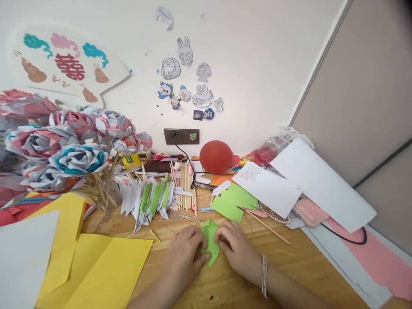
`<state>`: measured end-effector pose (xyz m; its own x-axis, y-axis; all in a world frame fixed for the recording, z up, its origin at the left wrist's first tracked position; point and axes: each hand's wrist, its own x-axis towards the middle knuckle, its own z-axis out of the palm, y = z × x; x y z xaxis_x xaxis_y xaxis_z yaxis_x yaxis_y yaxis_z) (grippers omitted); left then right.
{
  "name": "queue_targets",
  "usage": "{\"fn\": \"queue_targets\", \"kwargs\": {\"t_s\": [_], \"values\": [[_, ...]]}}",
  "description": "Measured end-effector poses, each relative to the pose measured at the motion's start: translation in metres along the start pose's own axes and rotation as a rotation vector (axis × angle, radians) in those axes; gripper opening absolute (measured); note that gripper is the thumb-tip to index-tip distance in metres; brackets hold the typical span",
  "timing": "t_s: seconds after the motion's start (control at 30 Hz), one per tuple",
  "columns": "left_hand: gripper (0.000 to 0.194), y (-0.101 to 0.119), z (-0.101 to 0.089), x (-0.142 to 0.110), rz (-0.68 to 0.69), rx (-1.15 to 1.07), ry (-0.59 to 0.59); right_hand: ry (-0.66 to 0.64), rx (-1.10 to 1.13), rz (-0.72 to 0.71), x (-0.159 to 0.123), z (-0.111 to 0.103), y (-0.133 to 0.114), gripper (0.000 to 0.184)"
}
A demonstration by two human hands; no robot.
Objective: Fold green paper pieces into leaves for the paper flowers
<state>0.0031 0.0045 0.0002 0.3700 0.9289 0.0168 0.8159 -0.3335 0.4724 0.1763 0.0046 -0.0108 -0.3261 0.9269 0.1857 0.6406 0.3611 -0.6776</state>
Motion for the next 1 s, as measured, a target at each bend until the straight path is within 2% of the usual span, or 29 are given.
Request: {"fn": "queue_targets", "kwargs": {"t_s": [0.07, 0.2, 0.33, 0.5, 0.6, 0.73, 0.8, 1.0], "values": [[0.007, 0.0, 0.001, 0.0, -0.007, -0.002, 0.01, 0.018, -0.009, -0.011, -0.001, 0.001, -0.001, 0.021], [0.005, -0.004, 0.002, 0.001, -0.016, -0.025, 0.03, 0.0, -0.08, -0.014, -0.003, 0.005, -0.003, 0.031], [0.005, -0.009, 0.002, 0.002, 0.018, -0.084, 0.035, -0.031, -0.085, 0.008, -0.002, 0.006, -0.002, 0.028], [0.006, -0.008, 0.002, -0.001, 0.005, -0.052, 0.08, -0.056, -0.07, 0.021, -0.001, 0.002, -0.002, 0.026], [0.007, -0.008, 0.001, -0.005, 0.11, -0.009, 0.116, -0.106, -0.047, 0.015, 0.001, -0.004, -0.003, 0.018], [0.011, -0.008, 0.002, -0.011, 0.45, 0.154, 0.143, -0.13, -0.039, 0.012, 0.002, -0.008, -0.003, 0.016], [0.015, -0.009, 0.003, -0.014, 0.565, 0.276, 0.14, -0.131, -0.043, -0.001, 0.003, -0.008, -0.002, 0.016], [0.018, -0.011, 0.007, -0.017, 0.587, 0.393, 0.134, -0.103, -0.062, -0.022, 0.002, -0.007, -0.002, 0.015]]}}
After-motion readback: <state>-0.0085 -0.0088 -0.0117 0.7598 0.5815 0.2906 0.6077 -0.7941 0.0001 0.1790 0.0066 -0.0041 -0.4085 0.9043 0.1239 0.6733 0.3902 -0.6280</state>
